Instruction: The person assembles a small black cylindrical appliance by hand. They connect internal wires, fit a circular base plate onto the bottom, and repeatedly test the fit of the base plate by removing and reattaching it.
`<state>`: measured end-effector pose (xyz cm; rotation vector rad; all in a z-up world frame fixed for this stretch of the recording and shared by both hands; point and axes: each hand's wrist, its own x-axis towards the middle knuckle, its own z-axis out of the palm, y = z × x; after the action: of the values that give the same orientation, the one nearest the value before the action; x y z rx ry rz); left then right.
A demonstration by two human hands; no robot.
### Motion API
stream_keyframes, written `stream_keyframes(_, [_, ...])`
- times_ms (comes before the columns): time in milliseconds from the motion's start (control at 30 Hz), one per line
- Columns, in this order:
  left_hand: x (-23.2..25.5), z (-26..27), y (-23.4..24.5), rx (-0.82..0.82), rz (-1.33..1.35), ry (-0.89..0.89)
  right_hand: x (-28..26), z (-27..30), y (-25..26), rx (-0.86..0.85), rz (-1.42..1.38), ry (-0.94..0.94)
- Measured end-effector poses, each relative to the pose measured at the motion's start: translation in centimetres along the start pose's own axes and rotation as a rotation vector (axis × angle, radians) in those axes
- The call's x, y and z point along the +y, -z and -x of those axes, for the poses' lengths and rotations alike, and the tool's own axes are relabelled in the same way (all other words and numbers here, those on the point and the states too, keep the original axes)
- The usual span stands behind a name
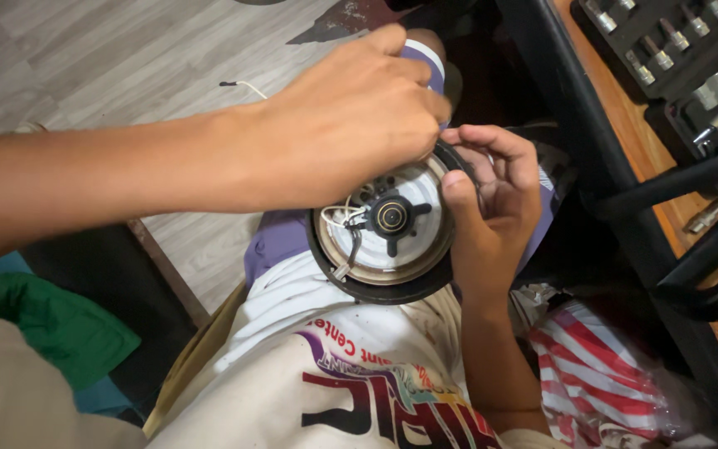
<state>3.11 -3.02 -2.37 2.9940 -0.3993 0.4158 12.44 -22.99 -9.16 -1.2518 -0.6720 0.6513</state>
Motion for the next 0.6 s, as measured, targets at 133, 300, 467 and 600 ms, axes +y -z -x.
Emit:
stream_keyframes(133, [-0.2,1.1,2.5,0.143,0.314,0.085,0.1,-0.1,0.4,0.013,-0.019,-0.002])
stream_keyframes(300, [-0.3,3.3,3.7,0.098,0.305,0.196,0.2,-0.4,0.3,-0.004,-0.040,-0.001])
stream_keyframes(467, [0.3,4.3,1.9,0.107,0.308,0.190,-0.1,-0.5,-0.3,-0.014,-0.027,-0.002])
stream_keyframes(600, [0.6,4.1,1.0,0.113,0.216,0.201,-0.3,-0.5,-0.3,-0.004,-0.016,-0.012])
